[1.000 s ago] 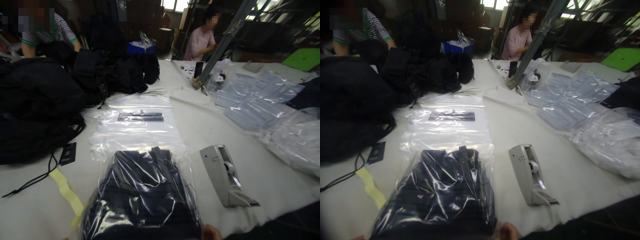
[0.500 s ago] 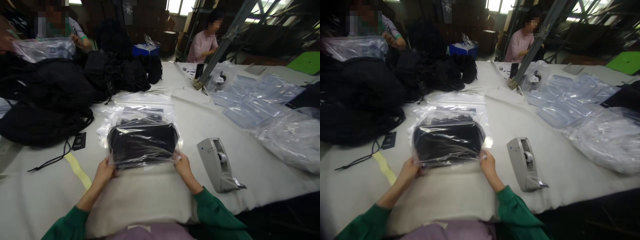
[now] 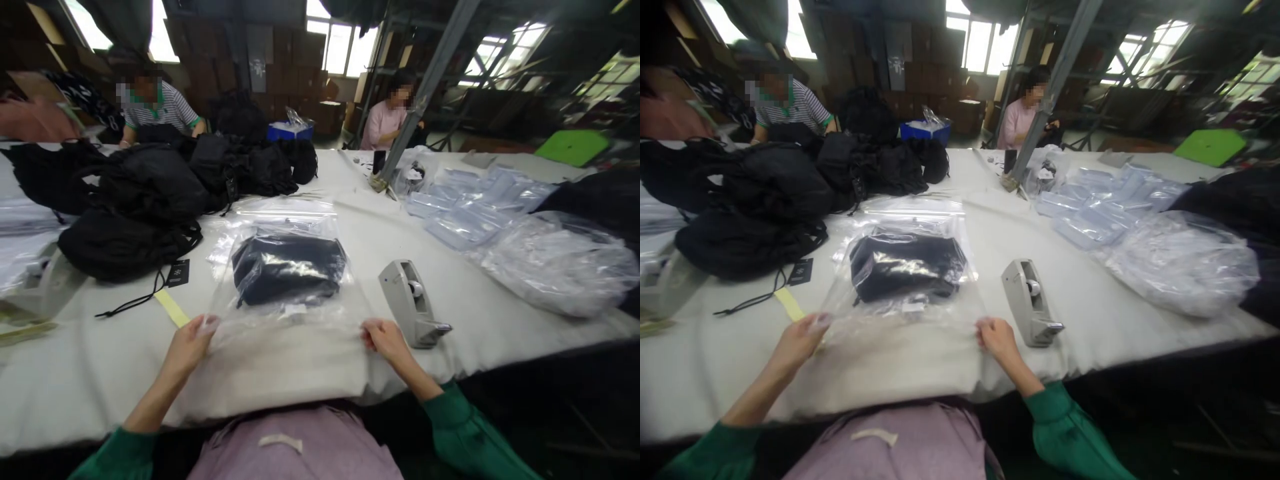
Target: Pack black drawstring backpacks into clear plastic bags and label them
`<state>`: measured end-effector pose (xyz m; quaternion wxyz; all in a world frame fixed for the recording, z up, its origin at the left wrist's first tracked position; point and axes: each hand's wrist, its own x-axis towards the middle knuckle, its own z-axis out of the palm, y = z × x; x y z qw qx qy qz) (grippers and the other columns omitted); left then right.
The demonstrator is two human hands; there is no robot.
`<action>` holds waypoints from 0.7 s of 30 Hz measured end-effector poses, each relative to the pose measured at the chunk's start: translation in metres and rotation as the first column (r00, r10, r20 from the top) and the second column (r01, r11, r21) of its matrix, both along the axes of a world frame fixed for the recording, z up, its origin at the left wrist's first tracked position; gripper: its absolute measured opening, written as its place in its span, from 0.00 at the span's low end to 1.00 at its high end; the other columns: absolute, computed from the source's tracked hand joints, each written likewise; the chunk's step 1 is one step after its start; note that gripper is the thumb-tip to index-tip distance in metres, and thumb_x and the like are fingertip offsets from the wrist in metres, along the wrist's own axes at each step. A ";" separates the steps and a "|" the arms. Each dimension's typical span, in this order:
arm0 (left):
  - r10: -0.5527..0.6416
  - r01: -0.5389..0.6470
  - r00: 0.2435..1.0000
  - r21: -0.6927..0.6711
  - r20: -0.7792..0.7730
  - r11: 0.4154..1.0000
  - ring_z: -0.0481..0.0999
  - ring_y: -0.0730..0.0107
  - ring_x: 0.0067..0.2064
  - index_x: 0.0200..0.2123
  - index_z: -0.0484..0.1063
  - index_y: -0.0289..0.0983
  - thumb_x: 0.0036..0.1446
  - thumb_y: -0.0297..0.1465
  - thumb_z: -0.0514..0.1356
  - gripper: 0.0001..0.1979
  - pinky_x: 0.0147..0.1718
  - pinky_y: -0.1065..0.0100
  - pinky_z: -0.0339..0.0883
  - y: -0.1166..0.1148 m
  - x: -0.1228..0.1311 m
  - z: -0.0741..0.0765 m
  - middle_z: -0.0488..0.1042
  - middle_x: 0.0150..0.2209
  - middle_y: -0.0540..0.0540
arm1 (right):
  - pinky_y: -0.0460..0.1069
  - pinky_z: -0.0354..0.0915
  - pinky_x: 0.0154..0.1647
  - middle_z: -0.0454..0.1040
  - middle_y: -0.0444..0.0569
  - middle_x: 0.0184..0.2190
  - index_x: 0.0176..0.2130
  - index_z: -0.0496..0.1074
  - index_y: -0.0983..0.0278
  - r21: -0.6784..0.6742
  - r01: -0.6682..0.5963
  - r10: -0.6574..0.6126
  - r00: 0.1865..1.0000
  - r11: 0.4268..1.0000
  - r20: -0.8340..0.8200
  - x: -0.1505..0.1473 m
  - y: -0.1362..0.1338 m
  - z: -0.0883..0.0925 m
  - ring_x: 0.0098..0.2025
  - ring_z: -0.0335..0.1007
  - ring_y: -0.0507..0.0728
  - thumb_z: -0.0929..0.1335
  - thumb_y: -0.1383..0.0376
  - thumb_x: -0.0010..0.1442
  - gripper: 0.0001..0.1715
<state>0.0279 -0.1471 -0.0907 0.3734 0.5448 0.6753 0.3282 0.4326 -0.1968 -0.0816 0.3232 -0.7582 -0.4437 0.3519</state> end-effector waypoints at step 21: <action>-0.392 0.697 0.593 0.205 -0.704 0.687 0.68 0.46 0.56 0.59 0.67 0.35 0.64 0.40 0.55 0.24 0.53 0.48 0.59 -0.099 0.099 -0.035 0.71 0.57 0.36 | 0.59 0.60 0.59 0.77 0.57 0.49 0.54 0.71 0.64 0.123 -0.832 0.516 0.444 0.540 0.732 -0.107 -0.018 -0.052 0.51 0.72 0.61 0.58 0.62 0.71 0.20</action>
